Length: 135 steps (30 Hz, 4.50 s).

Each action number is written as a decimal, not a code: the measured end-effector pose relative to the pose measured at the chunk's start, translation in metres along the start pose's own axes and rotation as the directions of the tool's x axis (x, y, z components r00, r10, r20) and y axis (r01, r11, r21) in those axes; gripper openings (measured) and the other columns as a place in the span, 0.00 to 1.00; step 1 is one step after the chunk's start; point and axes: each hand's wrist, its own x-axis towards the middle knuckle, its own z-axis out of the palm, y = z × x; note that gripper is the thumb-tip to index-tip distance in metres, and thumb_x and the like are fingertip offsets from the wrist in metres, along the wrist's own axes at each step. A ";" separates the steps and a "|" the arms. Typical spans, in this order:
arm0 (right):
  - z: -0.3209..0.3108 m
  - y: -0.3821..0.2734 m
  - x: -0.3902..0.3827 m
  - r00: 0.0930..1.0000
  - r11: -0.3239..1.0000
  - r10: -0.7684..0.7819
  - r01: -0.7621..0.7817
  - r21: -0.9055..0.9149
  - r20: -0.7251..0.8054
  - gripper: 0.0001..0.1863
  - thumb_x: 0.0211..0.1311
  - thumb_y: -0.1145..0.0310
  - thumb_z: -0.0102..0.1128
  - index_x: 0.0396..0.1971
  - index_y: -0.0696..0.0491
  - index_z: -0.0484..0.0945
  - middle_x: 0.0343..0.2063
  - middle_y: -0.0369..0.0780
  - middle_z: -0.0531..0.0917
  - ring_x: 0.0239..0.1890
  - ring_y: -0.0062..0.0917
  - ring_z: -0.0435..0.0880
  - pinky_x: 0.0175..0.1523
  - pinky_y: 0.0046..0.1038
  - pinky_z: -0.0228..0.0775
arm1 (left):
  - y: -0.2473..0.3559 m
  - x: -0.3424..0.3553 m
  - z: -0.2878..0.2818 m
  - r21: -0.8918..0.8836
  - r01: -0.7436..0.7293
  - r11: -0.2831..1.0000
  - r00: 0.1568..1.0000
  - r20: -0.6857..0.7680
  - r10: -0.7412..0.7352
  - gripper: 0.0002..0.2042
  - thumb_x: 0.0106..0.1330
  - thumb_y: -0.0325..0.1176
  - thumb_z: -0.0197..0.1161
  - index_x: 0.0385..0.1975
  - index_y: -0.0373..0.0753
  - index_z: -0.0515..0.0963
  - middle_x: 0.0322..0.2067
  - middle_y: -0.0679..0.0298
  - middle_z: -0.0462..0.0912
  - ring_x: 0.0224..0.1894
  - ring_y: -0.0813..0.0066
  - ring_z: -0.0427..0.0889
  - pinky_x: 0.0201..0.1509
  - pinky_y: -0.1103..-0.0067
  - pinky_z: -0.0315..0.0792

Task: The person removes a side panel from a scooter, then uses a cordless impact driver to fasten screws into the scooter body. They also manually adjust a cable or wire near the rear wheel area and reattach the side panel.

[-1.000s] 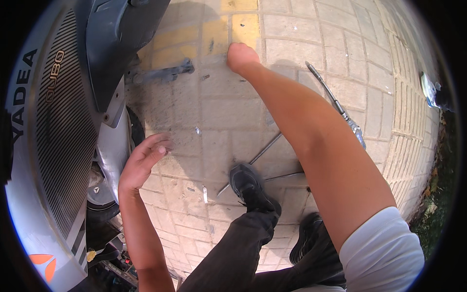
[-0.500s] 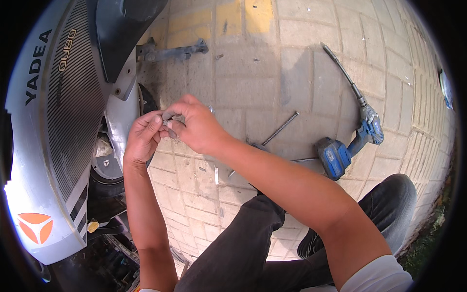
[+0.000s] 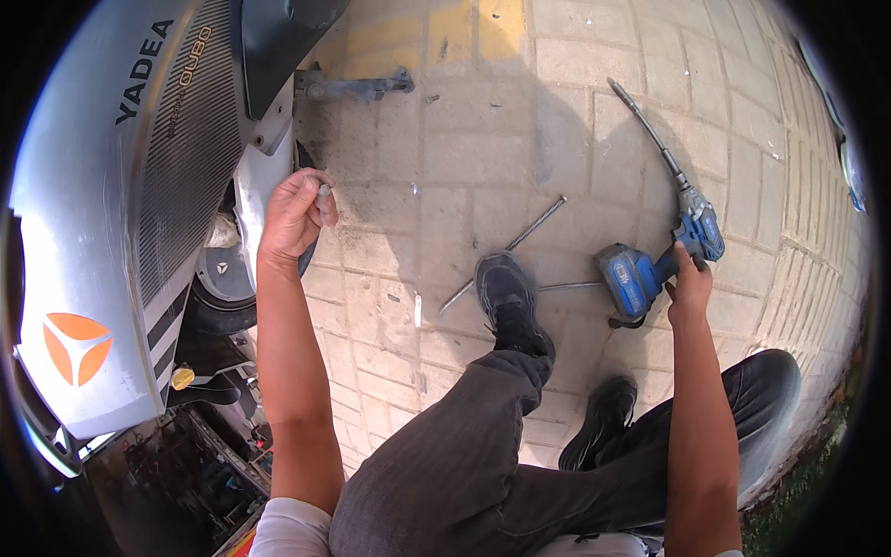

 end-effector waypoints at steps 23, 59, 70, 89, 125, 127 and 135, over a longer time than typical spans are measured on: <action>0.042 -0.120 -0.164 0.513 0.942 -0.204 -0.129 0.309 0.834 0.21 0.51 0.67 0.70 0.44 0.56 0.72 0.27 0.38 0.77 0.26 0.25 0.77 0.37 0.29 0.70 | 0.002 0.001 0.011 -0.055 0.012 0.998 0.995 -0.100 -0.017 0.13 0.71 0.35 0.57 0.48 0.32 0.73 0.35 0.55 0.83 0.34 0.69 0.85 0.44 0.73 0.80; 0.088 -0.089 -0.156 0.306 0.917 0.048 -0.390 0.079 0.951 0.21 0.46 0.71 0.63 0.43 0.59 0.73 0.19 0.39 0.73 0.22 0.28 0.73 0.34 0.34 0.67 | -0.001 -0.002 0.001 -0.311 -0.119 0.943 0.990 0.032 0.136 0.16 0.70 0.38 0.58 0.48 0.31 0.71 0.39 0.44 0.82 0.39 0.58 0.85 0.46 0.66 0.80; 0.140 -0.095 -0.170 0.321 0.906 -0.058 -0.380 0.185 0.945 0.20 0.49 0.76 0.60 0.45 0.63 0.74 0.21 0.41 0.75 0.22 0.27 0.73 0.33 0.30 0.68 | 0.004 0.000 0.001 -0.218 -0.067 0.974 0.981 0.165 0.105 0.27 0.71 0.46 0.54 0.56 0.25 0.65 0.49 0.42 0.78 0.52 0.50 0.79 0.59 0.62 0.72; 0.181 -0.099 -0.181 0.399 0.878 -0.199 -0.333 0.344 0.895 0.18 0.52 0.81 0.57 0.45 0.61 0.76 0.37 0.42 0.81 0.23 0.23 0.75 0.31 0.28 0.70 | 0.014 0.011 0.026 0.019 -0.260 0.965 0.962 -0.085 0.261 0.46 0.68 0.55 0.55 0.72 0.47 0.28 0.71 0.42 0.40 0.65 0.47 0.64 0.67 0.57 0.62; 0.169 -0.137 -0.187 0.341 0.888 0.013 -0.437 0.146 0.940 0.17 0.52 0.74 0.58 0.42 0.64 0.74 0.20 0.40 0.75 0.20 0.25 0.73 0.29 0.29 0.70 | 0.027 0.010 0.028 -0.075 -0.191 0.979 0.972 -0.153 0.177 0.43 0.68 0.62 0.48 0.72 0.43 0.38 0.70 0.37 0.40 0.71 0.47 0.54 0.70 0.56 0.55; 0.167 -0.136 -0.185 0.371 0.913 0.001 -0.378 0.150 0.929 0.16 0.52 0.74 0.60 0.42 0.63 0.75 0.22 0.41 0.77 0.21 0.25 0.75 0.30 0.28 0.71 | 0.028 0.009 0.029 -0.080 -0.180 0.980 0.973 -0.159 0.165 0.43 0.68 0.62 0.48 0.72 0.41 0.37 0.70 0.36 0.39 0.71 0.46 0.55 0.70 0.57 0.56; 0.164 -0.141 -0.186 0.515 0.919 -0.337 0.362 0.156 0.788 0.12 0.51 0.79 0.61 0.38 0.61 0.79 0.27 0.40 0.82 0.22 0.21 0.76 0.32 0.25 0.70 | 0.031 0.010 0.026 -0.058 -0.193 0.979 0.971 -0.154 0.182 0.41 0.70 0.57 0.50 0.72 0.40 0.38 0.69 0.35 0.42 0.69 0.47 0.58 0.68 0.60 0.59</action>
